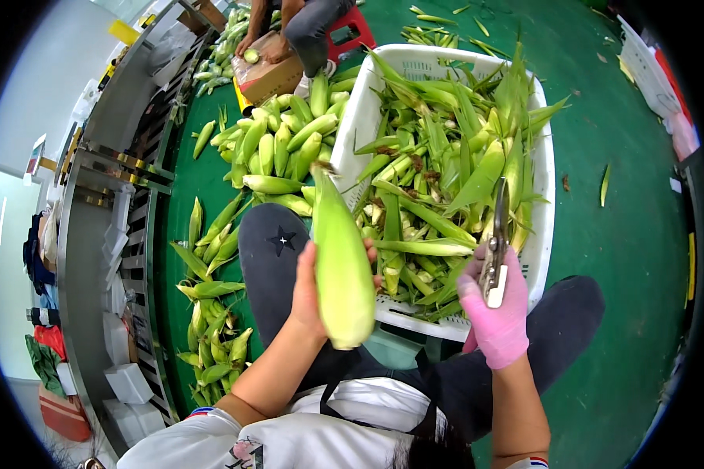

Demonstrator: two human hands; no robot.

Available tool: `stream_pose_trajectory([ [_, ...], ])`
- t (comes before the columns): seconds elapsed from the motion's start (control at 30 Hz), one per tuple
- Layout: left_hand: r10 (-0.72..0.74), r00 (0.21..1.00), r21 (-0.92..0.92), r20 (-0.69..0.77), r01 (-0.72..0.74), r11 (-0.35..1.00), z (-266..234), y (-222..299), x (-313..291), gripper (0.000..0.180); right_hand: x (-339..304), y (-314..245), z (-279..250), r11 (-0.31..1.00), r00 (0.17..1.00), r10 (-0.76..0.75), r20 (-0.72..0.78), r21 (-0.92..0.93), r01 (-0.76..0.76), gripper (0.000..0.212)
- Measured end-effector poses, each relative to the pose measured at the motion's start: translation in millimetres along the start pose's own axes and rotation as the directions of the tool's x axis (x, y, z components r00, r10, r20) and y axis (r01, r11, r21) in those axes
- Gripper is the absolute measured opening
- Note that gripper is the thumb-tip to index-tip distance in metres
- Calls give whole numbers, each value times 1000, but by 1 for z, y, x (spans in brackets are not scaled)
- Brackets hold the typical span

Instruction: The person trims and peels corn husks using a handheld tool and places the processed corn into a white plastic crate while seated on the floor.

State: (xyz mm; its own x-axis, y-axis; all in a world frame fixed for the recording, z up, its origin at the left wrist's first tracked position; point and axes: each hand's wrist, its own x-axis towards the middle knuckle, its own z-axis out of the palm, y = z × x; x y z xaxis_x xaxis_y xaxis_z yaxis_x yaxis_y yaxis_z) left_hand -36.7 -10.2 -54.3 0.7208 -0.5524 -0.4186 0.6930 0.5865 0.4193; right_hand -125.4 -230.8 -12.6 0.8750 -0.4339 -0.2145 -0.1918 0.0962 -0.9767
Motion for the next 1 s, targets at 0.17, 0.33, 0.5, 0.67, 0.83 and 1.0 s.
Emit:
stream_pose_trajectory([
  [0.17, 365, 931, 511, 2, -314, 800, 24, -23, -3, 82, -16, -12, 39, 898, 957, 22, 290, -426, 108, 70],
  [0.33, 380, 910, 682, 164, -383, 623, 33, -27, -5, 91, -5, 1, 36, 997, 978, -35, 203, -67, 50, 61],
  [0.5, 252, 941, 735, 228, -336, 589, 24, -26, -11, 92, 24, -42, 31, 995, 979, -93, 182, -27, 99, 52],
  [0.67, 188, 945, 718, 269, -326, 615, 20, -28, -13, 93, 32, -36, 23, 993, 949, 48, 311, 90, -80, 40],
  [0.83, 166, 959, 564, 231, -271, 780, 12, -23, -15, 83, 38, -22, 27, 890, 953, -264, 149, -345, 300, 42],
  [1.0, 321, 944, 390, 70, -323, 862, 14, -26, 0, 77, 25, -26, 28, 763, 918, -387, 87, -529, 371, 37],
])
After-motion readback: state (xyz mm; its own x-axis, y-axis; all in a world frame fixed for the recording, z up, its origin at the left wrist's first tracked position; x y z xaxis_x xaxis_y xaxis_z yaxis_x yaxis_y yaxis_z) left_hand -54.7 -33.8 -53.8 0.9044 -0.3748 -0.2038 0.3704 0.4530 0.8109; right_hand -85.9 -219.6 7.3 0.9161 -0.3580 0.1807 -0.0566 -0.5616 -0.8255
